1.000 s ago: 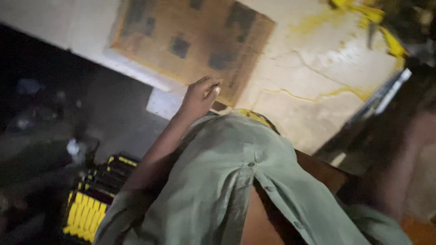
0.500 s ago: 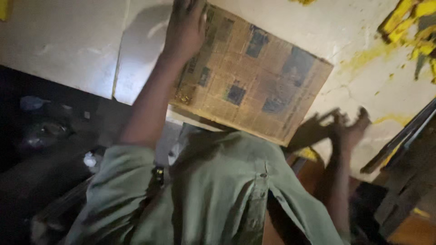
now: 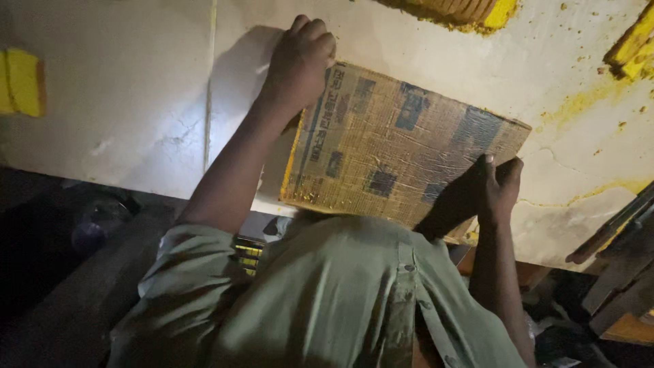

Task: The person cuts a yellow slab on a tiled table into narrow strips with a long knife, steadying the slab with the other hand. They then lift a metal tray holding another slab, place it down, cover it with newspaper, and continue cutting slabs into strips.

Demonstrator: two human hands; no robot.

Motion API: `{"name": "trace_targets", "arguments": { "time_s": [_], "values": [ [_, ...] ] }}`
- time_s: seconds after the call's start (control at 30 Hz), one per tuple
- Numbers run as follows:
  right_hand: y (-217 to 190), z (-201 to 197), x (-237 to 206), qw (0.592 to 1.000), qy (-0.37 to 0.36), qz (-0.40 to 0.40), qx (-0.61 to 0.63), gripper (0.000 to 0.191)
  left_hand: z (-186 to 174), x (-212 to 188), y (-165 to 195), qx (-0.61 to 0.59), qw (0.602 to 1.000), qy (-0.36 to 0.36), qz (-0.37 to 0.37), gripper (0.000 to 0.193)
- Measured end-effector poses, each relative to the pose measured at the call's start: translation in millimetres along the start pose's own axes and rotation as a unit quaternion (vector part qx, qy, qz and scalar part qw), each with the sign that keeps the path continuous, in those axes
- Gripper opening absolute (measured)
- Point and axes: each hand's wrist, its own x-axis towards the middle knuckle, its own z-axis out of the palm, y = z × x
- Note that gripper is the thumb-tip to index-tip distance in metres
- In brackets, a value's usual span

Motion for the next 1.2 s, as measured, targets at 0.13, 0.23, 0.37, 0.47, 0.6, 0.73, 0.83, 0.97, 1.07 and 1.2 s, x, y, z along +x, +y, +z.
{"name": "trace_targets", "arguments": {
  "time_s": [0.13,0.23,0.37,0.47,0.6,0.73,0.83,0.97,1.07,1.2],
  "values": [
    [-4,-11,1,0.999,-0.001,0.039,0.026,0.031,-10,-8,30,0.175,0.983,0.01,0.05,0.03],
    [-24,-22,0,0.968,0.065,-0.138,-0.198,0.05,-16,-31,74,0.084,0.978,-0.181,-0.055,0.035],
    [-77,-21,-17,0.93,0.067,-0.273,-0.238,0.055,-18,-75,155,-0.029,0.999,-0.02,-0.006,0.04],
    [-120,-14,-44,0.946,-0.12,-0.292,-0.081,0.06,-13,-96,219,-0.209,0.94,-0.242,-0.118,0.022],
    [-123,-34,-77,0.878,-0.216,-0.411,-0.114,0.05,-2,-114,311,-0.322,0.928,-0.176,-0.059,0.011],
    [-44,-95,-64,0.858,-0.222,-0.463,0.001,0.038,14,-128,380,-0.432,0.9,-0.03,-0.053,0.008],
    [14,-156,-35,0.943,-0.206,-0.233,0.117,0.02,28,-147,400,-0.391,0.915,0.057,-0.084,0.008],
    [11,-267,7,0.957,-0.007,-0.287,0.038,0.018,53,-175,407,-0.311,0.93,0.092,-0.172,0.01],
    [-20,-328,33,0.939,0.087,-0.331,-0.032,0.016,60,-192,400,-0.341,0.908,0.069,-0.232,0.012],
    [-33,-311,40,0.914,0.108,-0.372,-0.118,0.021,37,-196,355,-0.201,0.959,0.047,-0.196,0.016]
  ]
}}
